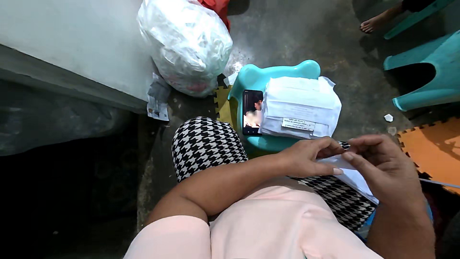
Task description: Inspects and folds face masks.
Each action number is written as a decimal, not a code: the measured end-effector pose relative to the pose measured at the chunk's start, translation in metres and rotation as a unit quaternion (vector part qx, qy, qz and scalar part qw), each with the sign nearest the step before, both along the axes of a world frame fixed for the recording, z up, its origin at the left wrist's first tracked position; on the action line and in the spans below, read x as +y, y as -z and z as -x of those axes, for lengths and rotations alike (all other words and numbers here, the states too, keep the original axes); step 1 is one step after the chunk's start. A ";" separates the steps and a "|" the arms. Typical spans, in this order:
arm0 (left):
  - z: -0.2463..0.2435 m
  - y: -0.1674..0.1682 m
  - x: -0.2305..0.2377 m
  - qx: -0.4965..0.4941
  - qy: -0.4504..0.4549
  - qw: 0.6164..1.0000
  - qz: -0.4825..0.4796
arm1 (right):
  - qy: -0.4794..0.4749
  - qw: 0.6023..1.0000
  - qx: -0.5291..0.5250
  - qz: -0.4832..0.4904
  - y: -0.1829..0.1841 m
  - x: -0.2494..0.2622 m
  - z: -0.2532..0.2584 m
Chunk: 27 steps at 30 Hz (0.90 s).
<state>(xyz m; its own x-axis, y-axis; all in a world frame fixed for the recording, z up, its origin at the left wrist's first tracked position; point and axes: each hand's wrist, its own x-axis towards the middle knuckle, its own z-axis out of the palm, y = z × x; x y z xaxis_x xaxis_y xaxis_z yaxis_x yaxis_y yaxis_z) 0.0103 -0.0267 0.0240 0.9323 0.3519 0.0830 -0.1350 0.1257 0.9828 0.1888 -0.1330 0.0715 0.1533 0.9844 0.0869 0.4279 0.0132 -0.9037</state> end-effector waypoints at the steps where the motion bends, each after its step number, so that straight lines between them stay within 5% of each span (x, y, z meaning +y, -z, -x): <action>1: 0.000 0.000 -0.001 -0.002 -0.004 1.000 0.001 | -0.004 1.000 -0.009 0.005 0.002 0.000 0.003; 27: 0.001 0.002 -0.002 0.025 -0.024 0.999 -0.004 | -0.027 0.996 0.077 0.041 0.009 -0.005 0.000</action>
<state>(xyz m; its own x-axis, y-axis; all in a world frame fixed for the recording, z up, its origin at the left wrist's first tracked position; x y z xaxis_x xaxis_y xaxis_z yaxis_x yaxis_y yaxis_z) 0.0092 -0.0284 0.0220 0.9178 0.3950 0.0395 -0.0906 0.1117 0.9896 0.1884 -0.1375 0.0625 0.1055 0.9943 -0.0144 0.2851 -0.0441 -0.9575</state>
